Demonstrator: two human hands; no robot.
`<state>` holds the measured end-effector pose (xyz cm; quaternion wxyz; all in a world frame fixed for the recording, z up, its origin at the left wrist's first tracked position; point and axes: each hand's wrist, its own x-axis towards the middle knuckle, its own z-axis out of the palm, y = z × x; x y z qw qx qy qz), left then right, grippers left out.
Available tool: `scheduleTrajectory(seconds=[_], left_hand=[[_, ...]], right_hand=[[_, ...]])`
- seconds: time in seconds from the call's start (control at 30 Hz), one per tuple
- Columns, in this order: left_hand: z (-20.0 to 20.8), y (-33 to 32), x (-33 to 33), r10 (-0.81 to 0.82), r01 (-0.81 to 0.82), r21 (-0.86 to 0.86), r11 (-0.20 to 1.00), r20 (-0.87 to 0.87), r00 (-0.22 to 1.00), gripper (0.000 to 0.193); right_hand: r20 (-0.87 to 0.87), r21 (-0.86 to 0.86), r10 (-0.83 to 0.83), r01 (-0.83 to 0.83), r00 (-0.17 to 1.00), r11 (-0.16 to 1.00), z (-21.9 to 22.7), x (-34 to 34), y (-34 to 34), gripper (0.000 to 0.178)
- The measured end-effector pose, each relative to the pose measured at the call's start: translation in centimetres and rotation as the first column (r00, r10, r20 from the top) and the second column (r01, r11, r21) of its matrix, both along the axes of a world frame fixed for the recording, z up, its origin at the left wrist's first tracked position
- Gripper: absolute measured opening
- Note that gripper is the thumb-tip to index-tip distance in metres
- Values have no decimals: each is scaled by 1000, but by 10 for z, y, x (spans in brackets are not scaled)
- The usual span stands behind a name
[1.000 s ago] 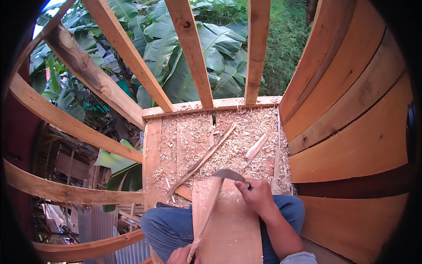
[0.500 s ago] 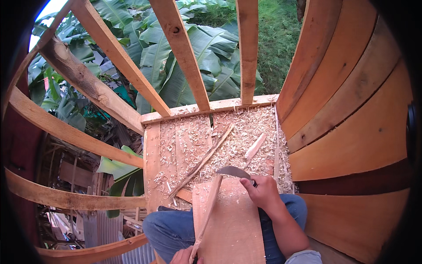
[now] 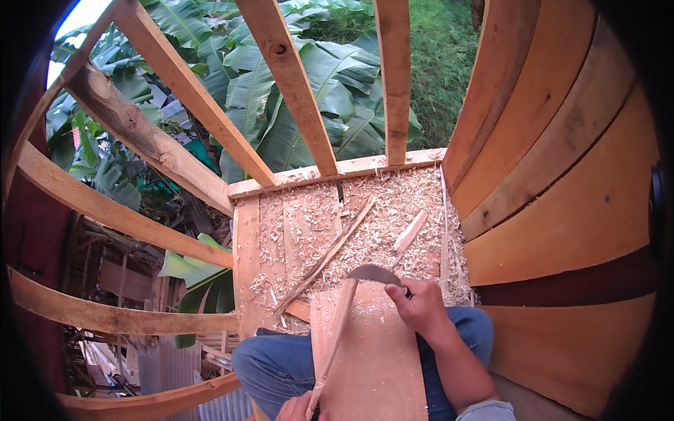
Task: The person is sitting cross-legged on a wooden platform and carving a piece of wood using a curved knife. They hold the wood with their left hand and use the knife in their right hand to shave off thin layers of wood, creating wood shavings that accumulate on the platform.
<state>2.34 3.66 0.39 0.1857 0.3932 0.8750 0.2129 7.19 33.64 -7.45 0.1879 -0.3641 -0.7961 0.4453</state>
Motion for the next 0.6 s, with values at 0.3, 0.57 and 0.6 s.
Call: scheduleTrajectory(seconds=[0.3, 0.57, 0.6], left_hand=[[-2, -2, 4, -56, 55, -15, 998, -63, 996, 41], [-9, -6, 10, -112, 109, -67, 992, -44, 993, 48], [-7, -6, 10, -113, 111, -69, 991, -36, 993, 49]], right_hand=[[84, -87, -176, 183, 981, 979, -27, -3, 34, 62], [42, -83, -105, 108, 994, 991, -28, 0, 25, 63], [19, -111, -111, 113, 994, 987, -34, -1, 25, 63]])
